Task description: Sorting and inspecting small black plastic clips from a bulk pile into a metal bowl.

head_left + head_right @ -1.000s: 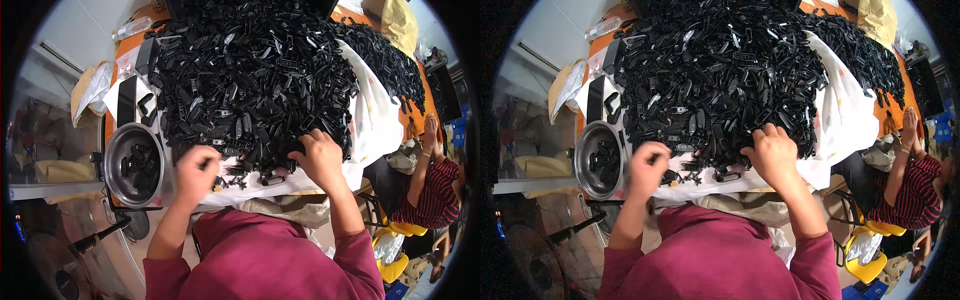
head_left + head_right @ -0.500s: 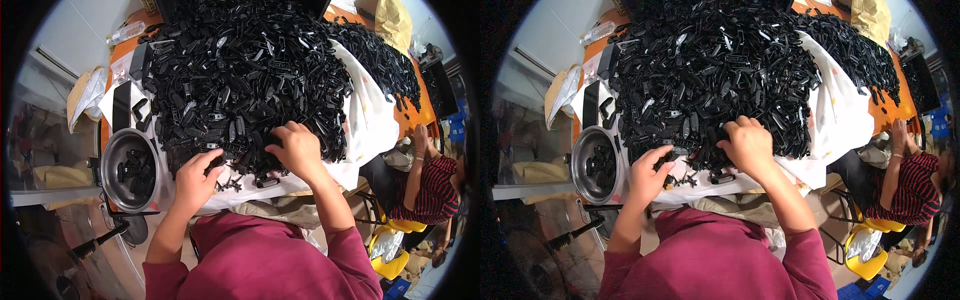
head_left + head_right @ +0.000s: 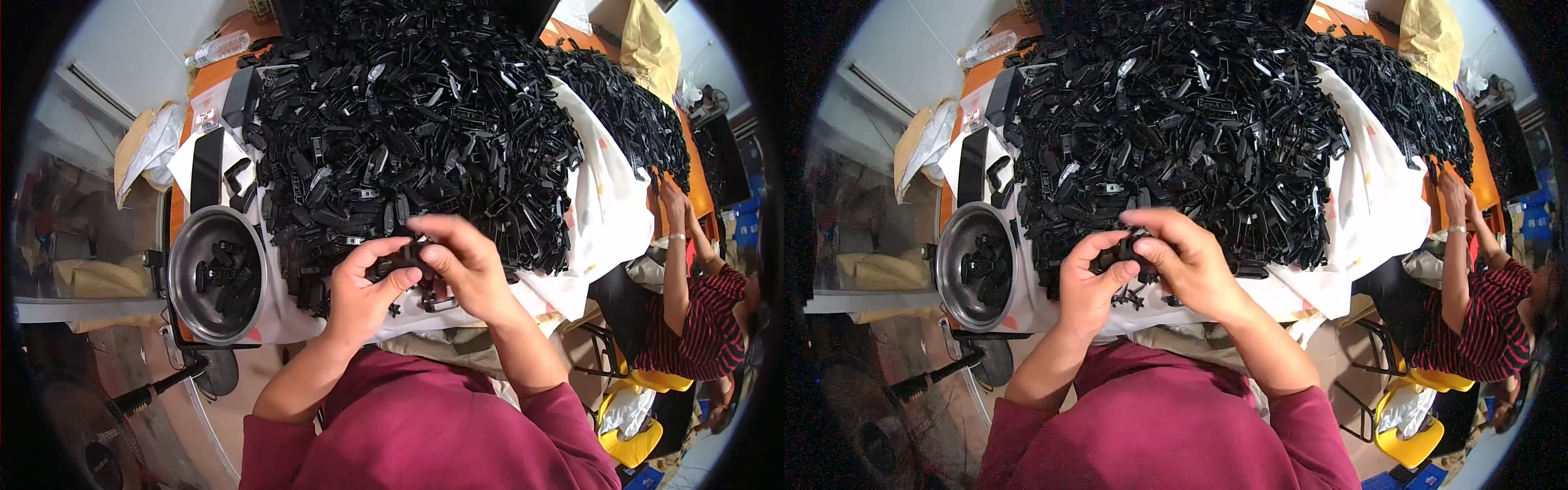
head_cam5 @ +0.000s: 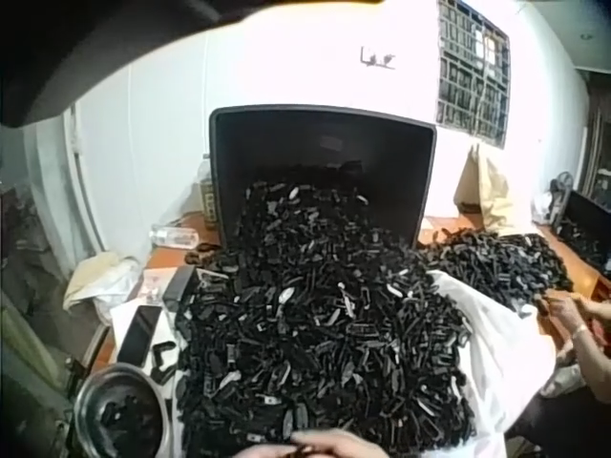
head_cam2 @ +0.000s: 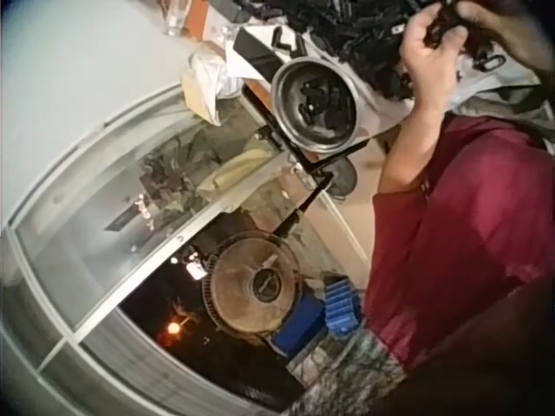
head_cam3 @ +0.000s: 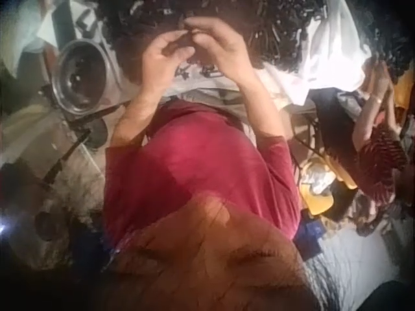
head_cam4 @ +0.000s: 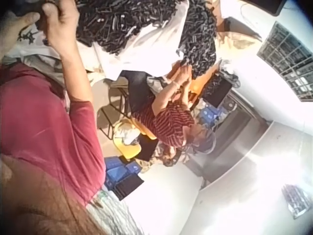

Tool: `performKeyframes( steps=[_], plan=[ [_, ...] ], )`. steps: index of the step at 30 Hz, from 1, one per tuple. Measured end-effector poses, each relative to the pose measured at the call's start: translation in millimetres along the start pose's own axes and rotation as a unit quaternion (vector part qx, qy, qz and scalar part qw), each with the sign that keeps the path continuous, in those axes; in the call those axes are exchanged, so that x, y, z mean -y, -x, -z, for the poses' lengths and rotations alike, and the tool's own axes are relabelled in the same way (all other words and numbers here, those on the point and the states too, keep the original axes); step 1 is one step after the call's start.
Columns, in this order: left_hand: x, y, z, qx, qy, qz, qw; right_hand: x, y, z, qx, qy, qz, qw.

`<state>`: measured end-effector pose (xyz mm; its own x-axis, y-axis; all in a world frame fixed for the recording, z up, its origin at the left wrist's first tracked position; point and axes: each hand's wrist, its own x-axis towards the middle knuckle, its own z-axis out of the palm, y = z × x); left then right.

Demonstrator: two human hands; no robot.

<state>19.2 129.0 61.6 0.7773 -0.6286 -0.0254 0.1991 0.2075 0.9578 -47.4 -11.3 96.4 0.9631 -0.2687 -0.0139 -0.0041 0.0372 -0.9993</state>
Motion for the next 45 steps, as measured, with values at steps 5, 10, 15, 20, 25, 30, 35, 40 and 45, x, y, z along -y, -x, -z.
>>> performKeyframes(
  steps=[5, 10, 15, 20, 25, 30, 35, 40, 45],
  plan=[
    [-3.0, 1.2, 3.6, 0.025, -0.031, -0.018, 0.999, -16.0, 4.6, 13.0, -0.015, -0.133, -0.052, 0.99],
    [-6.1, -2.3, 0.9, 0.015, -0.05, -0.022, 0.998, -10.1, 9.8, 15.0, -0.029, -0.188, -0.043, 0.981],
    [-5.8, -3.2, 5.0, 0.028, -0.133, -0.079, 0.988, 2.5, 12.1, 14.6, 0.001, -0.088, -0.092, 0.992],
    [-11.3, -6.0, 8.1, 0.059, -0.211, -0.159, 0.963, -1.9, 12.5, 14.0, 0.0, -0.097, -0.07, 0.993],
    [-15.5, -8.7, 7.0, 0.062, -0.16, -0.106, 0.979, -4.7, 16.0, 6.8, -0.052, -0.266, -0.058, 0.961],
    [-13.2, -4.6, 5.2, 0.05, -0.09, -0.07, 0.992, 3.8, 16.4, 4.9, -0.045, -0.211, -0.076, 0.974],
    [-15.2, -4.1, 8.1, 0.056, -0.205, -0.172, 0.962, 1.1, 15.6, 14.1, -0.02, 0.002, -0.038, 0.999],
    [-16.7, -2.6, 7.9, 0.061, -0.22, -0.177, 0.957, -3.1, 16.6, 5.6, -0.033, 0.043, 0.001, 0.998],
    [0.2, 4.6, -14.6, 0.014, 0.098, 0.004, 0.995, -8.6, 24.0, -12.6, -0.147, 0.201, 0.139, 0.958]
  ],
)
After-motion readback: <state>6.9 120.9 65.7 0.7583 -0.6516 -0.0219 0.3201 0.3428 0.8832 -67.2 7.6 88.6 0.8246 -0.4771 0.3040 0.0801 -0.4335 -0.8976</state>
